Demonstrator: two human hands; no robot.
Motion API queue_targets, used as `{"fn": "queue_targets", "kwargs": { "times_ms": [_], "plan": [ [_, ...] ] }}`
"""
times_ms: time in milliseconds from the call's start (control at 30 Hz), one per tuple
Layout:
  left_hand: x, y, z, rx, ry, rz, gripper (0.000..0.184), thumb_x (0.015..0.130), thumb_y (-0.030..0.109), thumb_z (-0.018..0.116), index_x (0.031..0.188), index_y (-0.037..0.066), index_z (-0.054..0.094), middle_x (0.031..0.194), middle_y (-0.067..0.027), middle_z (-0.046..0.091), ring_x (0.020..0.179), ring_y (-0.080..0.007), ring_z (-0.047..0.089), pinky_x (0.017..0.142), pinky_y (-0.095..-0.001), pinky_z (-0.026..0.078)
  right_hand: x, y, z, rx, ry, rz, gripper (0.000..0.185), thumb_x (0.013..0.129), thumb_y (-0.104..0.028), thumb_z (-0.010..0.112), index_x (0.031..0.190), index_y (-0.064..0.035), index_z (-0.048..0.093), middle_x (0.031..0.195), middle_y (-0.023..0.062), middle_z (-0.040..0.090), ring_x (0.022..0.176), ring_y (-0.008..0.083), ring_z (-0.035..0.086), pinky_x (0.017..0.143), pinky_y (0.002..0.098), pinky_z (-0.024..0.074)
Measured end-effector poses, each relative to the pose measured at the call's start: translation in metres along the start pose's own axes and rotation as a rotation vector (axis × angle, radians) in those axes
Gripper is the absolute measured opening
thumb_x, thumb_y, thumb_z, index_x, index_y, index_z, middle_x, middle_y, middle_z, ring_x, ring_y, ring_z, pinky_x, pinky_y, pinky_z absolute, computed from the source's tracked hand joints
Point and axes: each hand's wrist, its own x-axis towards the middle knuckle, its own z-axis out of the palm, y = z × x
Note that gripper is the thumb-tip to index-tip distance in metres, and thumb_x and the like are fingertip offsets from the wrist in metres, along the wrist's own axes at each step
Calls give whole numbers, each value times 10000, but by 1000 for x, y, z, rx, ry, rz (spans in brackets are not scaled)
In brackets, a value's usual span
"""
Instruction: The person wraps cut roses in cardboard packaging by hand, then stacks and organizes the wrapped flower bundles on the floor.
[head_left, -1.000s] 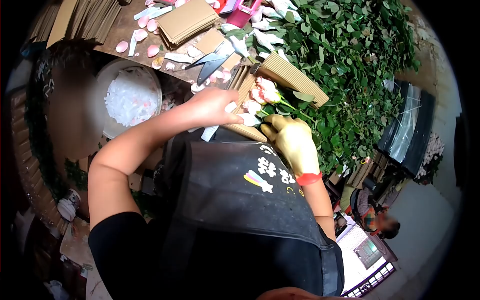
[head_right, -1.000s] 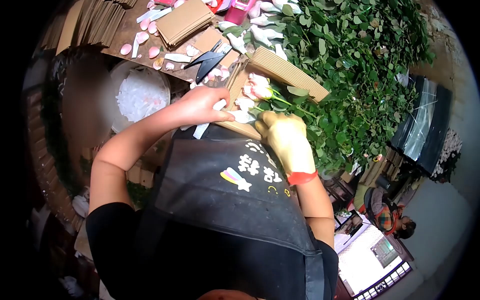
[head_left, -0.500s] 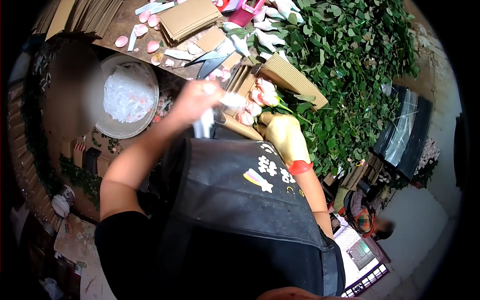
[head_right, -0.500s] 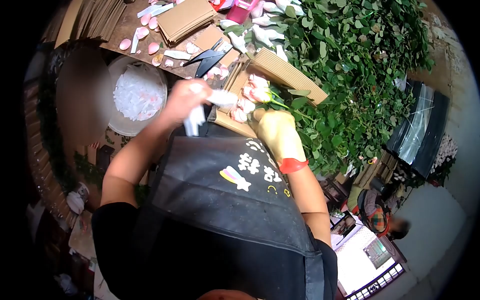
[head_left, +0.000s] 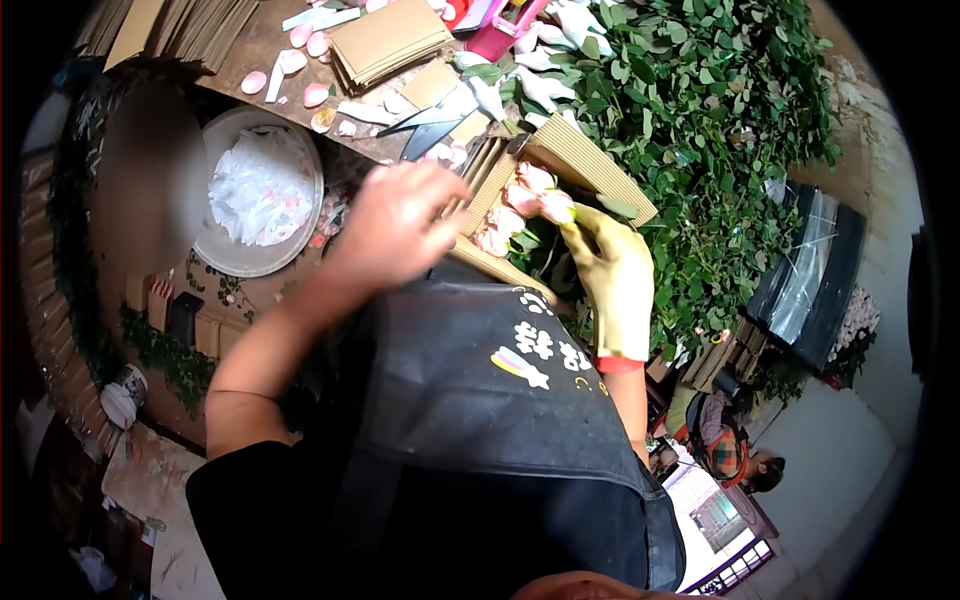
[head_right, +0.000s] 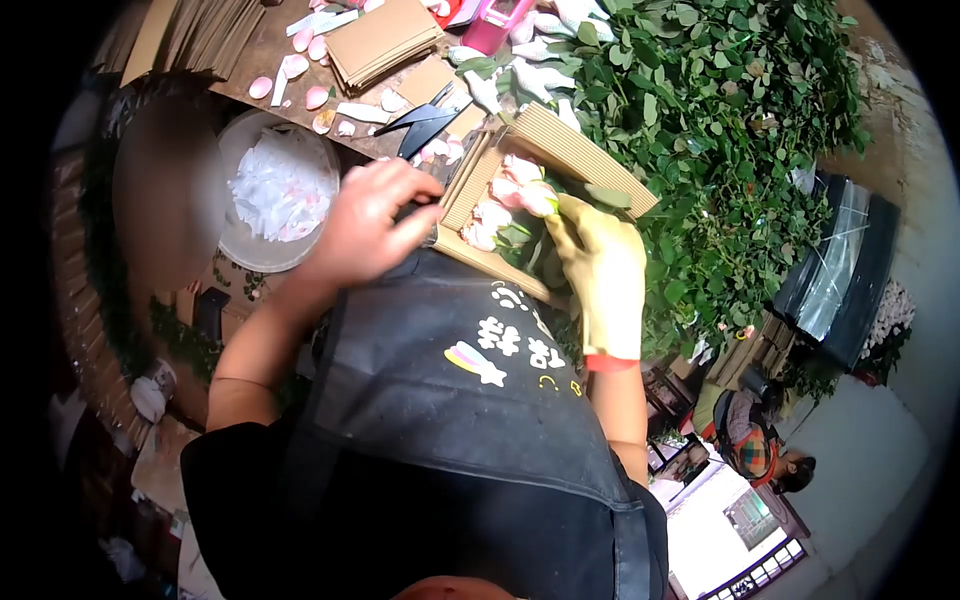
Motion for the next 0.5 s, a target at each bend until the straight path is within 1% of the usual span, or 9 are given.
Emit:
{"fn": "queue_targets", "kwargs": {
  "times_ms": [33,67,167,200,300,333,367,433,500],
  "plan": [
    [6,16,11,-75,55,38,213,882,175,773,1053,80,689,950,-89,672,872,-276,647,800,-407,488,-1,0,-6,73,13,7,254,915,-208,770,1158,-135,766,762,141,710,700,300,711,669,400,551],
    [12,32,18,-180,81,38,219,867,114,769,1064,70,683,961,-89,667,838,-256,638,759,-388,496,-4,-1,-18,86,-13,66,296,899,-200,780,1192,-155,771,747,146,698,667,306,707,622,391,548],
    [28,62,38,-418,130,115,289,819,-57,731,1084,37,670,1009,-89,656,775,-203,619,667,-326,508,-30,22,-28,145,161,-146,308,877,-185,790,1158,-61,769,778,125,735,647,283,711,638,350,555],
    [32,71,44,-474,121,141,305,813,-87,705,1092,29,665,1055,-105,653,808,-209,631,688,-312,516,-36,26,-32,166,216,-246,327,860,-182,805,1142,-22,762,800,111,753,661,263,721,655,340,562],
    [43,86,53,-531,88,355,341,790,-85,722,1104,36,670,1091,-145,641,957,-261,642,786,-346,533,-60,22,-36,164,416,-263,309,838,-171,822,1130,-78,786,857,41,785,701,225,725,698,338,556],
    [43,90,54,-546,26,383,381,775,-85,736,1128,46,677,1148,-167,621,1019,-282,632,831,-362,529,-74,26,-33,88,447,-217,331,814,-154,830,1137,-96,787,927,20,796,759,196,715,757,334,542],
    [43,94,55,-599,-41,381,406,770,-87,739,1145,59,681,1215,-176,594,1011,-263,622,849,-354,524,-83,29,-32,89,451,-195,378,790,-159,837,1159,-96,781,962,12,793,796,187,702,794,333,528],
    [45,97,54,-674,-147,423,453,777,-79,744,1199,78,693,1257,-177,574,991,-241,608,869,-340,514,-88,27,-37,159,466,-200,392,808,-198,818,1184,-95,773,937,4,788,803,194,709,792,335,522],
    [49,104,55,-701,-194,434,430,801,-67,733,1207,75,711,1260,-169,579,985,-227,597,863,-330,507,-90,22,-40,206,455,-176,371,864,-260,775,1196,-95,769,932,9,785,819,201,712,809,343,514]
  ]
}}
